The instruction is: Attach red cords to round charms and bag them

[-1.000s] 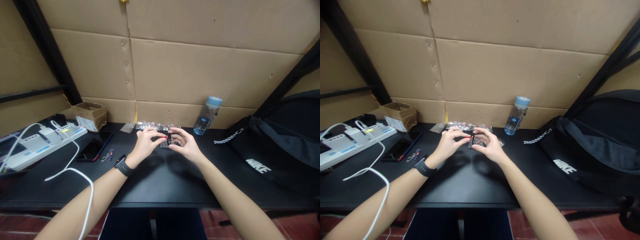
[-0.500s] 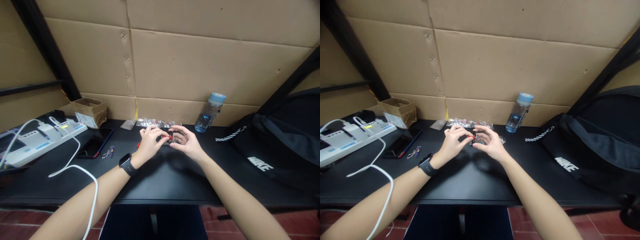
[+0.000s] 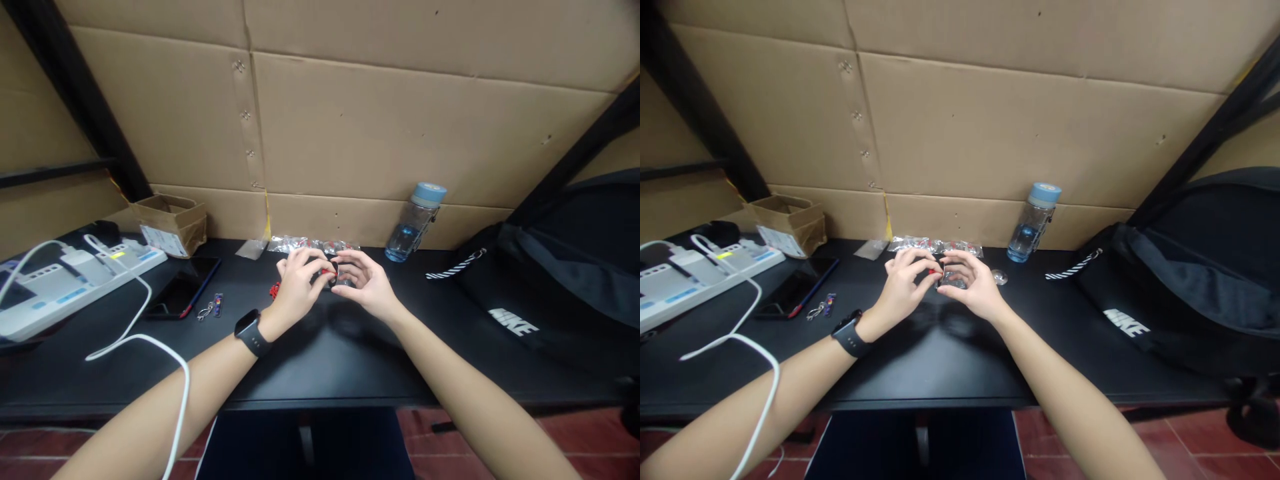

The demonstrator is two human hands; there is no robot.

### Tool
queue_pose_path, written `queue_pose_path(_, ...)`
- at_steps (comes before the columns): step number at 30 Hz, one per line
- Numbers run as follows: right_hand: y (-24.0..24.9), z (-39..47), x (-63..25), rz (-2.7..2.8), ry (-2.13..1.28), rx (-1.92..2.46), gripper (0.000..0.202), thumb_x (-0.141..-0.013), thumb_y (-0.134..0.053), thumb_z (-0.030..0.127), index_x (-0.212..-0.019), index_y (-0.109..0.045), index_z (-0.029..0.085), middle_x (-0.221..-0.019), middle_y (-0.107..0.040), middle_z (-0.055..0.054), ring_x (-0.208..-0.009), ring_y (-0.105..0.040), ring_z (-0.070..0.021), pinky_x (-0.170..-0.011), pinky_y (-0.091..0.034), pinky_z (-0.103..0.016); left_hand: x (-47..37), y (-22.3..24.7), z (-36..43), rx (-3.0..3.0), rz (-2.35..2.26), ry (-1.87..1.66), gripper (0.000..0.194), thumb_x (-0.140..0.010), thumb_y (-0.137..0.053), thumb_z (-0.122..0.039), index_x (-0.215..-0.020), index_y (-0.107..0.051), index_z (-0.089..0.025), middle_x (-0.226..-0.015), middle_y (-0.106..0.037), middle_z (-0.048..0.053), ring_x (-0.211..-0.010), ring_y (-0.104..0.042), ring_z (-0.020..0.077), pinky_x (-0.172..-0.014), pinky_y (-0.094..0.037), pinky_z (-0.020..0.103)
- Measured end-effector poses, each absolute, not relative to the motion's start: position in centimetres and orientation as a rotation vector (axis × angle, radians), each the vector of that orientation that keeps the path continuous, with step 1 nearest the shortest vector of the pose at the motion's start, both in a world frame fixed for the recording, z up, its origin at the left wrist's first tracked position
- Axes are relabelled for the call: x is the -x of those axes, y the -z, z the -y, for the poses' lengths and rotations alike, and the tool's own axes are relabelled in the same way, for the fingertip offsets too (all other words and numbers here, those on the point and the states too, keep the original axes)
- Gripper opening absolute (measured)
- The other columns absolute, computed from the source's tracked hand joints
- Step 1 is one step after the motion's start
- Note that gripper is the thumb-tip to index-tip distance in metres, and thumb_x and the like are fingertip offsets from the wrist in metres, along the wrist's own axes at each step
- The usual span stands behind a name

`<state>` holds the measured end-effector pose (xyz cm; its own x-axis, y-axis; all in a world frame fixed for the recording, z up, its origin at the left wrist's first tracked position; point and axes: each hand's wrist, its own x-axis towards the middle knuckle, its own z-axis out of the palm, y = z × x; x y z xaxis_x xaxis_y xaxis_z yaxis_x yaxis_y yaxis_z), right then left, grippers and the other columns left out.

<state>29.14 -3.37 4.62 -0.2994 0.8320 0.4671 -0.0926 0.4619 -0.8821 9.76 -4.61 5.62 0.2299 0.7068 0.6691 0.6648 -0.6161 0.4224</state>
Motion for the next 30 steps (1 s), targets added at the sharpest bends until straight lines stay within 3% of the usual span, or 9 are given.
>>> queue_pose_path(6, -4.7, 3.5, -29.1, 1.621, -1.032, 0.662, 0.067, -0.067, -0.092, 0.029, -0.126, -0.060, 0.029, -0.127, -0.066, -0.009, -0.118, -0.065, -0.0256, -0.096, -0.059, -0.041, -9.8, -5.4, 4.5, -2.372, -1.395, -1.386, 0.009, -0.094, -0.066, -0.033, -0.092, -0.075, -0.030, -0.128, -0.059, 0.005, -0.126, -0.047, 0.0281, -0.102, -0.032, 0.046)
queue_pose_path(17, -4.3, 3.6, -28.8, 1.669, -0.851, 0.732, 0.056, -0.068, -0.092, 0.031, -0.117, -0.067, 0.025, -0.122, -0.072, -0.009, -0.110, -0.070, -0.0253, -0.094, -0.059, -0.041, -9.9, -5.2, 4.3, -2.284, -1.403, -1.314, 0.009, -0.091, -0.067, -0.030, -0.088, -0.074, -0.027, -0.121, -0.061, 0.005, -0.121, -0.049, 0.0279, -0.102, -0.036, 0.048)
queue_pose_path(21, -4.3, 3.4, -29.2, 1.757, -0.735, 0.747, 0.042, -0.070, -0.090, 0.035, -0.106, -0.072, 0.025, -0.123, -0.073, -0.009, -0.112, -0.069, -0.0272, -0.098, -0.057, -0.044, -9.5, -5.3, 3.8, -2.272, -1.360, -1.267, 0.009, -0.090, -0.068, -0.032, -0.088, -0.076, -0.027, -0.119, -0.062, 0.004, -0.121, -0.049, 0.0280, -0.102, -0.037, 0.048)
queue_pose_path(26, -5.2, 3.7, -29.8, 1.883, -0.664, 0.717, 0.026, -0.084, -0.079, 0.036, -0.108, -0.075, 0.027, -0.123, -0.072, -0.009, -0.111, -0.069, -0.0267, -0.090, -0.060, -0.042, -9.4, -5.2, 3.6, -2.236, -1.285, -1.253, 0.010, -0.091, -0.067, -0.032, -0.087, -0.075, -0.026, -0.117, -0.063, 0.004, -0.119, -0.051, 0.0267, -0.104, -0.038, 0.048)
queue_pose_path(30, -5.7, 4.0, -30.0, 1.886, -0.658, 0.713, 0.019, -0.093, -0.067, 0.035, -0.109, -0.077, 0.028, -0.119, -0.073, -0.008, -0.111, -0.069, -0.0254, -0.095, -0.059, -0.043, -9.5, -5.2, 3.5, -2.212, -1.219, -1.258, 0.013, -0.092, -0.067, -0.034, -0.088, -0.075, -0.026, -0.115, -0.064, 0.004, -0.117, -0.053, 0.0256, -0.107, -0.038, 0.047)
